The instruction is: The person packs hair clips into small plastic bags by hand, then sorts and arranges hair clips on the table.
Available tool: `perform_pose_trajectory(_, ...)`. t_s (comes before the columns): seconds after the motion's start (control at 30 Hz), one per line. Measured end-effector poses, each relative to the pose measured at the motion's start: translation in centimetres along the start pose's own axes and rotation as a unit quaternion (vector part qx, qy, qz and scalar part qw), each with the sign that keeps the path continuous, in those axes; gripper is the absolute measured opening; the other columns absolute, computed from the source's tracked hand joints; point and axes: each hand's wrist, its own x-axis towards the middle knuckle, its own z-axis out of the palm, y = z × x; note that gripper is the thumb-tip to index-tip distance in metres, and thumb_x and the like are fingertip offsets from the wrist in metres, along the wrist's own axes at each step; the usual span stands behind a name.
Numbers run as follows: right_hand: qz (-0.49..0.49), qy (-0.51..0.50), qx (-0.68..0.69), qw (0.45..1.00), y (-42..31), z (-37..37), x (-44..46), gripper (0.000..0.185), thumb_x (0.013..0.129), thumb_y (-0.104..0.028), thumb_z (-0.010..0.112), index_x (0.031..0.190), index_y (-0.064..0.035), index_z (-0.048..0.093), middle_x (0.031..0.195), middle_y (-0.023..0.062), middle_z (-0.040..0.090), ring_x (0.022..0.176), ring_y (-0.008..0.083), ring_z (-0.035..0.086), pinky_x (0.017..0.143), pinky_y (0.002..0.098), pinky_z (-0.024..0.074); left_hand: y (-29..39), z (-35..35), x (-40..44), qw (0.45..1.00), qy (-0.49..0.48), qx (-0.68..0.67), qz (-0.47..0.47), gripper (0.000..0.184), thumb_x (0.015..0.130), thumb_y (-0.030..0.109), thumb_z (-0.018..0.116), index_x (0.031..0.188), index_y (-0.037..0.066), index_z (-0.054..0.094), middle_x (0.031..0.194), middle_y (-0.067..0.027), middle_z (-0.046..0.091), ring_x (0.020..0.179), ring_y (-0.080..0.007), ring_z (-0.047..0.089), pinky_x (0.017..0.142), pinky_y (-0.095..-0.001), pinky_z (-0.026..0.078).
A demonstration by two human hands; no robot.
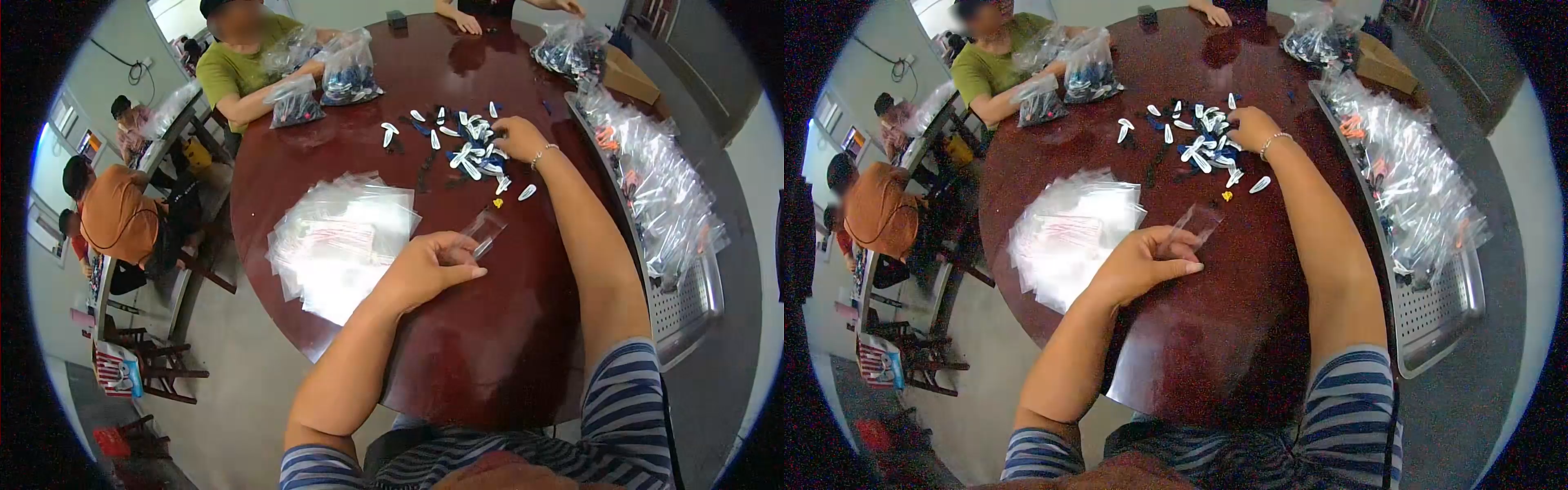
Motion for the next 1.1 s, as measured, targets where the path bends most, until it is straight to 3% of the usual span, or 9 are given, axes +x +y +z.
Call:
perform_pose_trajectory(0.07, -0.032, -0.015, -0.043, 0.998, 0.4, 0.6, 0.8, 0.029, 0.076, -0.013, 0.067, 0.104, -0.0053, 0.065, 0.096, 0.0164, 0.066, 0.095, 0.0340, 0.059, 0.087, 0.0420, 0.0473, 0.0, -0.1, 0.1, 1.000, 0.000, 0.001, -0.001, 0.036, 0.078, 0.006, 0.075, 0.111, -0.001, 0.060, 0.090, -0.0026, 0.065, 0.083, -0.0088, 0.060, 0.076, -0.0230, 0.047)
perform_pose_trajectory(0.2, -0.041, -0.005, -0.061, 0.997, 0.6, 0.7, 0.7, 0.027, 0.076, -0.013, 0.068, 0.102, -0.0045, 0.066, 0.094, 0.0164, 0.066, 0.092, 0.0326, 0.061, 0.083, 0.0399, 0.0488, 0.0, -0.1, 0.1, 1.000, -0.011, -0.029, -0.001, 0.036, 0.078, 0.006, 0.075, 0.111, -0.002, 0.060, 0.090, -0.0027, 0.065, 0.084, -0.0091, 0.060, 0.076, -0.0229, 0.048)
perform_pose_trajectory(0.4, 0.073, 0.075, 0.094, 0.990, 0.4, -0.4, -1.6, 0.028, 0.079, -0.016, 0.069, 0.104, -0.0039, 0.066, 0.099, 0.0156, 0.067, 0.093, 0.0302, 0.063, 0.083, 0.0385, 0.0503, -0.3, -0.2, 0.4, 0.998, 0.037, -0.049, 0.008, 0.033, 0.079, 0.004, 0.073, 0.110, -0.001, 0.060, 0.092, -0.0054, 0.067, 0.085, -0.0117, 0.063, 0.076, -0.0235, 0.049)
perform_pose_trajectory(0.5, 0.087, 0.123, 0.128, 0.980, -0.8, -1.7, -3.3, 0.029, 0.078, -0.016, 0.071, 0.103, -0.0037, 0.066, 0.095, 0.0113, 0.067, 0.084, 0.0221, 0.064, 0.078, 0.0335, 0.0505, 0.6, -0.2, 0.0, 0.992, 0.074, -0.102, 0.008, 0.032, 0.080, 0.002, 0.071, 0.110, 0.000, 0.060, 0.094, -0.0072, 0.067, 0.086, -0.0129, 0.064, 0.075, -0.0239, 0.050)
perform_pose_trajectory(0.6, 0.070, 0.077, 0.362, 0.926, -5.0, -3.4, -6.4, 0.029, 0.082, -0.006, 0.068, 0.110, -0.0016, 0.061, 0.086, -0.0021, 0.059, 0.076, 0.0052, 0.053, 0.065, 0.0206, 0.0447, 0.6, -0.1, 0.1, 0.990, 0.097, -0.104, 0.025, 0.035, 0.080, 0.002, 0.070, 0.112, -0.002, 0.059, 0.095, -0.0083, 0.067, 0.087, -0.0137, 0.064, 0.074, -0.0238, 0.049)
perform_pose_trajectory(0.7, 0.006, 0.043, 0.467, 0.883, -8.8, -4.7, -9.0, 0.027, 0.082, -0.004, 0.067, 0.109, -0.0022, 0.062, 0.089, -0.0015, 0.059, 0.075, 0.0052, 0.053, 0.065, 0.0196, 0.0443, 0.4, -0.3, 0.2, 0.986, 0.113, -0.114, 0.049, 0.038, 0.079, 0.001, 0.071, 0.114, -0.002, 0.058, 0.096, -0.0083, 0.066, 0.088, -0.0141, 0.064, 0.076, -0.0242, 0.050)
perform_pose_trajectory(0.83, -0.055, 0.014, 0.421, 0.905, -14.2, -7.1, -12.2, 0.027, 0.081, -0.002, 0.068, 0.108, -0.0028, 0.063, 0.094, 0.0007, 0.061, 0.075, 0.0059, 0.054, 0.066, 0.0190, 0.0452, -0.2, -0.5, 0.4, 0.978, 0.146, -0.118, 0.095, 0.040, 0.075, 0.004, 0.076, 0.111, -0.001, 0.060, 0.092, -0.0050, 0.066, 0.083, -0.0102, 0.061, 0.077, -0.0236, 0.049)
perform_pose_trajectory(0.93, -0.197, 0.028, 0.315, 0.928, -16.3, -7.3, -13.5, 0.027, 0.078, -0.003, 0.070, 0.104, -0.0024, 0.064, 0.097, 0.0048, 0.062, 0.071, 0.0091, 0.056, 0.064, 0.0221, 0.0467, 0.2, -0.4, 0.3, 0.977, 0.163, -0.098, 0.095, 0.039, 0.076, 0.002, 0.075, 0.112, -0.002, 0.060, 0.093, -0.0055, 0.066, 0.085, -0.0105, 0.061, 0.079, -0.0235, 0.049)
perform_pose_trajectory(1.1, -0.173, 0.039, 0.217, 0.960, -16.4, -5.5, -13.6, 0.026, 0.077, -0.004, 0.069, 0.103, -0.0025, 0.064, 0.086, 0.0065, 0.063, 0.062, 0.0092, 0.055, 0.056, 0.0230, 0.0454, 0.4, -0.2, 0.2, 0.977, 0.109, -0.149, 0.102, 0.036, 0.077, -0.001, 0.072, 0.111, -0.002, 0.060, 0.096, -0.0052, 0.066, 0.088, -0.0109, 0.061, 0.082, -0.0245, 0.048)
